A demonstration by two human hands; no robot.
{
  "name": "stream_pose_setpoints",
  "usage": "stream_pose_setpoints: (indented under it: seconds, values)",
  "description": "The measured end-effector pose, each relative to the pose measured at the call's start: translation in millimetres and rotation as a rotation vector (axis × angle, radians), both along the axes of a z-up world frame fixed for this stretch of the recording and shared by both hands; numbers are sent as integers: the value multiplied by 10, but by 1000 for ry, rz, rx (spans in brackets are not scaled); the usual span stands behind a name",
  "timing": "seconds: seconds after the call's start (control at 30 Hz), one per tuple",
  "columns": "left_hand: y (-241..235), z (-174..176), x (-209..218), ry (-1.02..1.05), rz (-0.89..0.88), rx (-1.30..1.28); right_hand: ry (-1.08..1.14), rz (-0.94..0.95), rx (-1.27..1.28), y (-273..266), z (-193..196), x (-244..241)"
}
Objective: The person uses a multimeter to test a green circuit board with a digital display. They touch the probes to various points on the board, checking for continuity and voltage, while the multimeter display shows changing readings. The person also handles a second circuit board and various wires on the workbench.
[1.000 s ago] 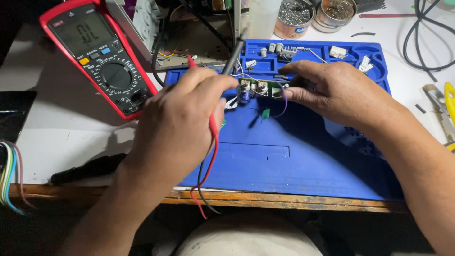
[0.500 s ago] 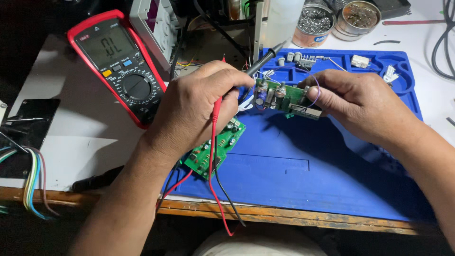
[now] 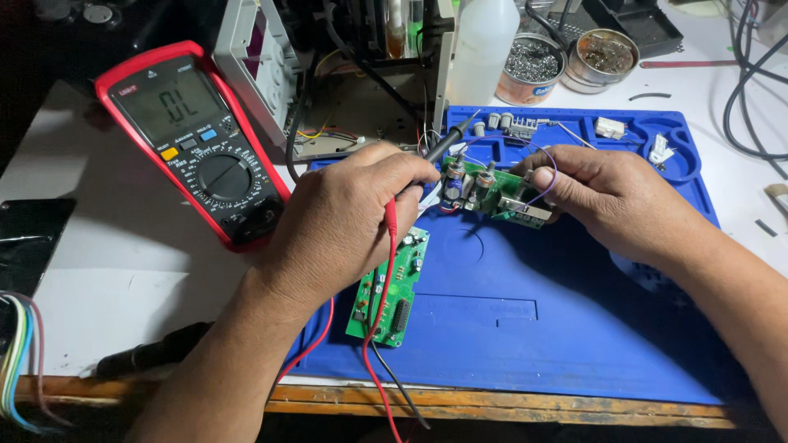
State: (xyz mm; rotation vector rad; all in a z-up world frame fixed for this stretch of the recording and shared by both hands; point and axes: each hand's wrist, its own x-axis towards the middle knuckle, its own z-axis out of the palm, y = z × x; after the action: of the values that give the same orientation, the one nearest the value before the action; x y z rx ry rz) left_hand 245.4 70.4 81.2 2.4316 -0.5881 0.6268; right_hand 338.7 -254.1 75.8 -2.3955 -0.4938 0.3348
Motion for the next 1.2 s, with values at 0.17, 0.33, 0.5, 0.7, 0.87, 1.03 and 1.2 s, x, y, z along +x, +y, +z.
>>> stream_pose_setpoints:
  seconds: [0.17, 0.33, 0.5, 0.7, 0.87, 1.03, 1.2]
  values:
    - [-13, -26, 16, 46, -37, -21, 17, 122, 179, -80, -114, 74]
    - [-20, -35, 15, 68, -26, -12, 71, 9, 164, -3, -66, 45]
    - [-32, -37, 12, 56, -32, -3, 33, -50, 88, 23, -94, 61]
    - [-13, -60, 19, 91, -49, 29, -9, -116, 2, 93, -52, 33]
    - [-13, -66, 25, 140, -37, 28, -41, -123, 0, 102, -73, 32]
    - [4, -81, 37, 128, 4, 65, -84, -103, 2, 66, -94, 31]
    - [11, -92, 51, 156, 10, 63, -86, -118, -46, 64, -106, 48]
